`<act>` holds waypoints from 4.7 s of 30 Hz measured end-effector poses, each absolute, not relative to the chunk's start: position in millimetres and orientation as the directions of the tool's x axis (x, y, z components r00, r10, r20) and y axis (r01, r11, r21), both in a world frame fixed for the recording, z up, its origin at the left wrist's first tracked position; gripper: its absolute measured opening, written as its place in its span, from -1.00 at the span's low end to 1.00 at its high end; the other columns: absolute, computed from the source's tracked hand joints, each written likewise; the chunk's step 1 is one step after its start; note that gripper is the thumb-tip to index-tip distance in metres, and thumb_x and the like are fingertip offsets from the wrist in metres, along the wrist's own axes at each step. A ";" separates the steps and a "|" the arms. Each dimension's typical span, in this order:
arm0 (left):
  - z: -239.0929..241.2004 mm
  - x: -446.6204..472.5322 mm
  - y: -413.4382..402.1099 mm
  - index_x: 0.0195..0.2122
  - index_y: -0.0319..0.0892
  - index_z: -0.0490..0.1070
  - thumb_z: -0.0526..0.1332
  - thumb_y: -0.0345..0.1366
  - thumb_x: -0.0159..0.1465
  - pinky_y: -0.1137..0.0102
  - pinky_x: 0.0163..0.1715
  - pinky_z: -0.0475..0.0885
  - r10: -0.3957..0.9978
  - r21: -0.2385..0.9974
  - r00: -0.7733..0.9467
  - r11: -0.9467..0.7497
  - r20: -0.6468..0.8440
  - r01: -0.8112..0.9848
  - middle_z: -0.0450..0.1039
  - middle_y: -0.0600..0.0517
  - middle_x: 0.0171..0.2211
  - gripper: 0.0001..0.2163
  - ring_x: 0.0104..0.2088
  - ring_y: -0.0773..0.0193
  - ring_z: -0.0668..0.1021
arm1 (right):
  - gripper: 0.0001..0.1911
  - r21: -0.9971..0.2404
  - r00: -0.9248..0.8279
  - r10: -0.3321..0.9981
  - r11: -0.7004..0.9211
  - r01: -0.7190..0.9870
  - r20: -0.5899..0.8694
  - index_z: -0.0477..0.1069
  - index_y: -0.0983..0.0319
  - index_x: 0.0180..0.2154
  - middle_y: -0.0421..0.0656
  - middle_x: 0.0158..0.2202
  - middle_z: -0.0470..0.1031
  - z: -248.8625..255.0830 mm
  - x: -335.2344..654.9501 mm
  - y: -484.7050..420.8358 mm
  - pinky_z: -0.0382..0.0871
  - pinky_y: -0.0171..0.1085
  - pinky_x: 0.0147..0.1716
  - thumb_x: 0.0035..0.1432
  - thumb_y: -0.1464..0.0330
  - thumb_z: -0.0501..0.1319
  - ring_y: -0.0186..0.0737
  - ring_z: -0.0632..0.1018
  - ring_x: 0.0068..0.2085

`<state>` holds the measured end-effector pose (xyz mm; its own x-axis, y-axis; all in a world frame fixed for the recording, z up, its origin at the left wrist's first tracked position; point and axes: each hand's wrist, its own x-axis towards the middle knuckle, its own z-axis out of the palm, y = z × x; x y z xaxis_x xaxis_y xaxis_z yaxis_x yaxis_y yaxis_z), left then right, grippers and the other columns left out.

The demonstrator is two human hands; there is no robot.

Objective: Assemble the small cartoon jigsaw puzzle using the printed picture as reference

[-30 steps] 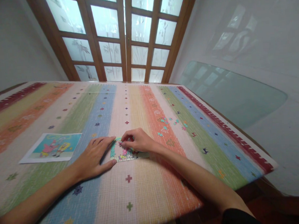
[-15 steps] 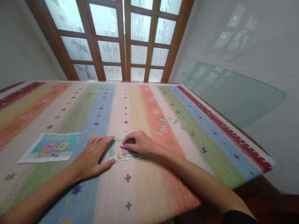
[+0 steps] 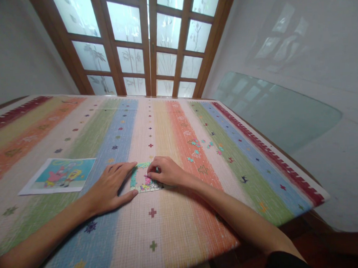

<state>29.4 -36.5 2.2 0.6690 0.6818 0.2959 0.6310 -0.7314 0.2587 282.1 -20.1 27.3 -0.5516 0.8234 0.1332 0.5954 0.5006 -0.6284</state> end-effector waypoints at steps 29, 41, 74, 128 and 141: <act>-0.8 27.9 -35.4 0.31 -0.22 0.14 0.16 -0.03 0.33 0.01 0.13 0.29 0.676 0.253 0.673 -0.737 0.301 0.627 0.41 -0.22 0.16 -0.40 0.13 -0.13 0.43 | -0.72 -0.483 -0.665 0.723 0.657 0.579 0.186 0.65 0.24 -0.13 -0.11 -0.28 0.46 31.3 298.2 -23.5 0.35 -0.27 -0.22 0.22 0.54 0.20 -0.26 0.47 -0.27; -0.1 28.8 -35.6 0.30 -0.23 0.17 0.17 -0.01 0.32 0.00 0.14 0.28 0.679 0.258 0.670 -0.734 0.301 0.628 0.42 -0.23 0.15 -0.39 0.13 -0.14 0.43 | -0.74 -0.193 -0.759 0.587 0.810 0.554 0.284 0.59 0.27 -0.12 -0.01 -0.21 0.47 12.1 293.7 -35.8 0.33 -0.25 -0.27 0.36 0.43 0.12 -0.21 0.42 -0.26; -1.2 26.7 -34.0 0.32 -0.18 0.11 0.14 -0.02 0.35 -0.03 0.14 0.29 0.667 0.261 0.679 -0.745 0.305 0.615 0.40 -0.21 0.18 -0.41 0.14 -0.14 0.42 | -0.79 -0.101 -0.078 0.996 0.081 0.992 0.034 0.64 0.24 -0.18 -0.01 -0.29 0.52 30.4 508.9 28.1 0.36 -0.18 -0.16 0.20 0.32 0.27 -0.09 0.53 -0.25; 1.2 28.1 -35.4 0.30 -0.20 0.10 0.14 0.02 0.34 -0.02 0.15 0.27 0.674 0.258 0.685 -0.739 0.276 0.623 0.39 -0.23 0.18 -0.40 0.14 -0.14 0.42 | -0.76 -0.587 -0.664 0.747 0.544 0.599 0.014 0.61 0.23 -0.10 -0.07 -0.22 0.58 43.1 337.1 -18.0 0.41 -0.20 -0.15 0.29 0.48 0.19 -0.21 0.54 -0.22; -1.0 27.0 -34.6 0.30 -0.23 0.13 0.15 -0.01 0.34 0.00 0.12 0.29 0.654 0.243 0.687 -0.756 0.316 0.608 0.40 -0.23 0.17 -0.41 0.12 -0.15 0.43 | -0.94 -0.604 -0.645 0.764 0.516 0.607 0.005 0.56 0.19 -0.23 -0.11 -0.21 0.49 38.7 332.7 -26.2 0.37 -0.22 -0.16 0.27 0.39 0.29 -0.20 0.50 -0.20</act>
<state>27.0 -34.6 -1.0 0.6871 0.6540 0.3165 0.6076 -0.7561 0.2432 332.7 -26.2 38.7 -0.6451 0.7641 0.0052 0.6068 0.5164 -0.6042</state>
